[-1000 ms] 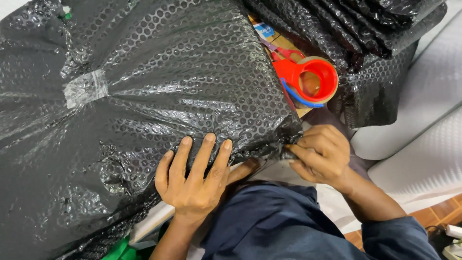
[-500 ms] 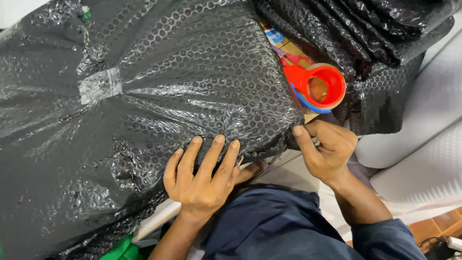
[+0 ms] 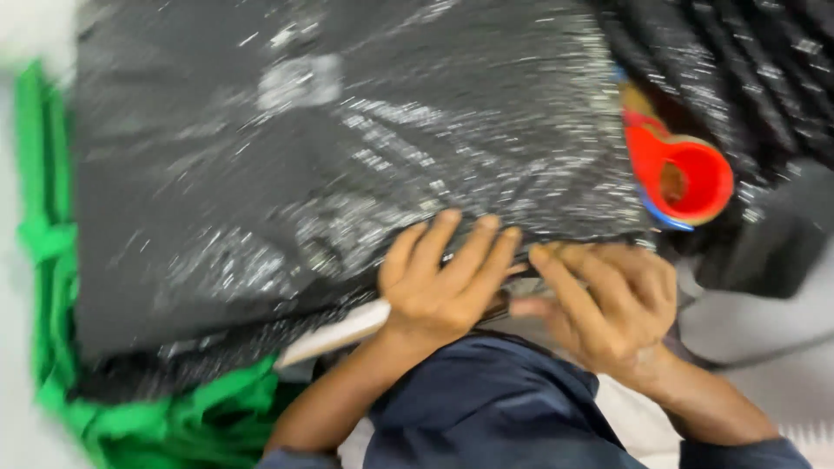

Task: The person wraps a box in black bubble wrap and secures it with clear tape using a tape dispenser.

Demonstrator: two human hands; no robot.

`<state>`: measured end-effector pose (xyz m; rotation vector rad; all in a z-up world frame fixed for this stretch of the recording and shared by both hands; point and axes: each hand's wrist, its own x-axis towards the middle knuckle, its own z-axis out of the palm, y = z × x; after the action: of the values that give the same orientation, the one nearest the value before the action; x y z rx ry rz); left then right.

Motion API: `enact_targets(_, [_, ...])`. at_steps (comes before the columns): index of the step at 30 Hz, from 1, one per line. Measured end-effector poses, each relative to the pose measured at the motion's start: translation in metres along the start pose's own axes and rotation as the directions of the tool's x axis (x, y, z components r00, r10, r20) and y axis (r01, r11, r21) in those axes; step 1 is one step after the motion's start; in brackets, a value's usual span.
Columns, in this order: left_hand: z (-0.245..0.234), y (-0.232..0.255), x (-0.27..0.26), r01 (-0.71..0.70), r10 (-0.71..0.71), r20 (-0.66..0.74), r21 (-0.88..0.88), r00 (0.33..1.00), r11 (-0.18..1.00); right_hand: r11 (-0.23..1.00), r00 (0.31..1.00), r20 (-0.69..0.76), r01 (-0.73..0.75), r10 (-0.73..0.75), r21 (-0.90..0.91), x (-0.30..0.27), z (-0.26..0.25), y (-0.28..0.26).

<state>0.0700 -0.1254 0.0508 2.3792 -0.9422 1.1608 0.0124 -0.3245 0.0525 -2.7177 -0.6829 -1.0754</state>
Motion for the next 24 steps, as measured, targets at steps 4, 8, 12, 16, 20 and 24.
enact_targets(4, [-0.016,0.001,-0.004,0.112,-0.112,0.014,-0.019,0.994,0.994,0.989,0.989,-0.009,0.149,-0.149,0.008,0.002,0.011,0.016])
enact_targets(8, [-0.071,-0.023,-0.055,0.082,-0.082,-0.009,0.028,0.997,0.996,0.982,0.983,-0.051,0.181,-0.179,0.052,-0.002,0.018,0.023])
enact_targets(12, [-0.089,-0.06,-0.172,0.25,-0.171,-0.258,0.313,0.951,0.916,0.975,0.995,-0.089,0.066,-0.048,0.21,-0.043,0.039,0.032])
enact_targets(16, [-0.126,-0.097,-0.217,0.238,-0.193,-0.141,0.494,0.971,0.836,0.881,0.949,0.206,-0.302,0.24,0.364,-0.115,0.058,0.051])
enact_targets(20, [-0.165,-0.133,-0.233,0.255,-0.253,-0.079,0.539,0.964,0.803,0.709,0.827,0.429,-0.545,0.364,0.448,-0.177,0.081,0.09])
enact_targets(24, [-0.195,-0.147,-0.251,0.385,-0.454,0.061,0.436,0.889,0.813,0.608,0.852,0.476,-0.5,0.218,0.616,-0.214,0.095,0.124])
